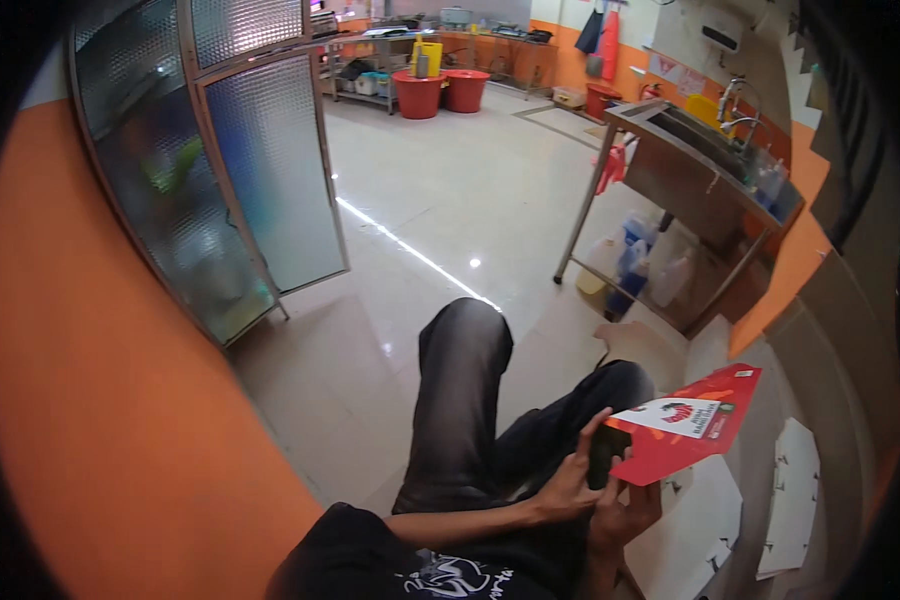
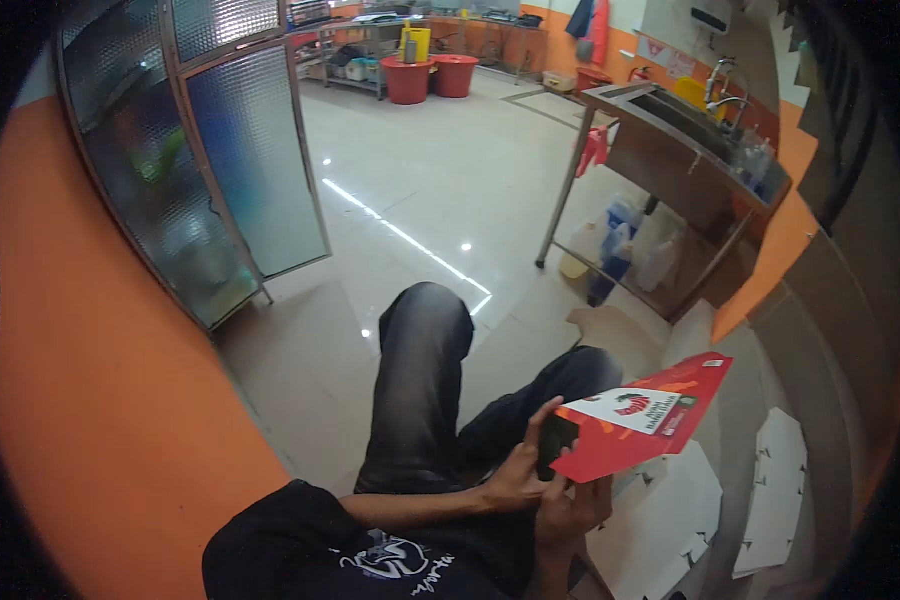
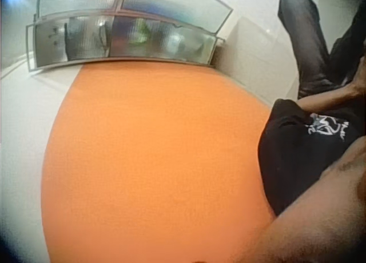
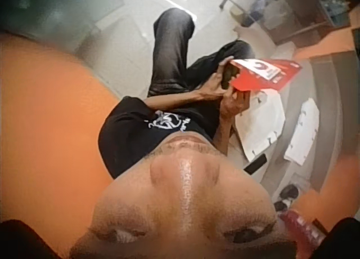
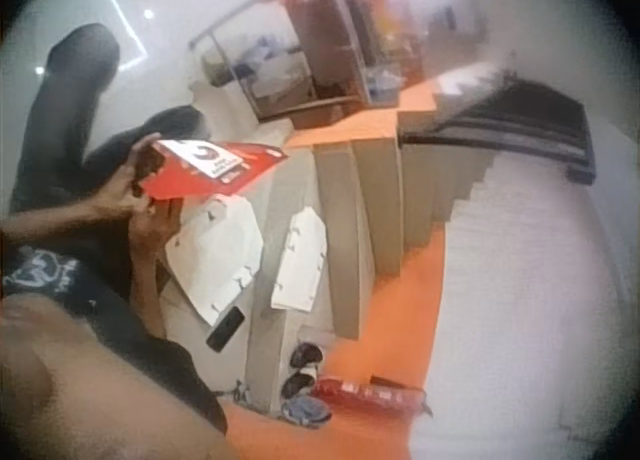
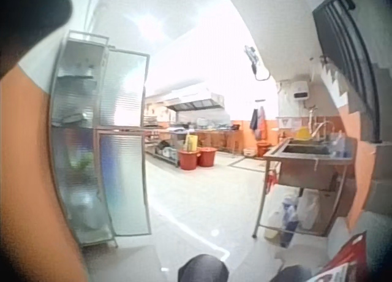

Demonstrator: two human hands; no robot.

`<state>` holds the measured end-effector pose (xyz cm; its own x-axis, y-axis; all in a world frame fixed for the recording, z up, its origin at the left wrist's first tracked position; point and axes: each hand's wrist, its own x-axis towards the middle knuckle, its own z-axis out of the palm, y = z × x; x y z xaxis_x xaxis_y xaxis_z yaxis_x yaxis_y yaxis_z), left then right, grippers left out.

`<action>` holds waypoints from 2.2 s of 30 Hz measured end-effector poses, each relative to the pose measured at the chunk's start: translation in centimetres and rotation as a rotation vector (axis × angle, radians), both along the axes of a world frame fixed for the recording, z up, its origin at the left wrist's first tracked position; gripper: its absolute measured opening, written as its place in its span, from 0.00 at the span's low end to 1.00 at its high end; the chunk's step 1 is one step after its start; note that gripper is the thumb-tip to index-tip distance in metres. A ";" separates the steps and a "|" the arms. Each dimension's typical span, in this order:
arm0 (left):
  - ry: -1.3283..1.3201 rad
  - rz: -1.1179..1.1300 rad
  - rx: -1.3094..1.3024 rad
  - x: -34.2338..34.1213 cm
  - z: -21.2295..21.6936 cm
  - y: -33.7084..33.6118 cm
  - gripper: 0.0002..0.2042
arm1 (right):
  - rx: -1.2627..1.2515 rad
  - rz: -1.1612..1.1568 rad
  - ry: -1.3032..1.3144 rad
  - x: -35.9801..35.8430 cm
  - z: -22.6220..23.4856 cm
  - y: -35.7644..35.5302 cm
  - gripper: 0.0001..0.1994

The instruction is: The person assembles cardboard food containers by hand while sitting on the floor, folding the pre-cut flaps and stacking the finished items.

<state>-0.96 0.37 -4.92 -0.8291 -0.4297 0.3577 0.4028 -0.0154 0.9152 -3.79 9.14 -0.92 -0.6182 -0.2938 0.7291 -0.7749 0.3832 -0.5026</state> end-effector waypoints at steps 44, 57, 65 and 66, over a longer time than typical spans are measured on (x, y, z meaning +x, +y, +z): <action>-0.420 0.492 -0.704 2.0 3.0 -3.3 0.30 | -0.269 -0.154 -0.519 -7.7 -2.6 5.7 0.18; -0.051 -0.346 -0.564 -1.9 -1.2 1.8 0.65 | -0.421 0.292 -0.874 -4.4 -2.4 6.0 0.36; -0.256 -0.293 -0.631 -1.8 -1.2 2.9 0.34 | -0.187 0.131 -0.726 -8.5 -0.5 8.3 0.21; -0.243 -0.251 -0.631 -2.1 -2.0 2.9 0.32 | -0.120 0.142 -0.711 -9.1 0.4 8.2 0.20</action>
<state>-3.02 3.30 -6.91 -0.9635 0.0123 0.2675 0.2403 0.4806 0.8434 -12.89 17.29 -0.55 -0.9157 -0.3493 0.1987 -0.2844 0.2138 -0.9346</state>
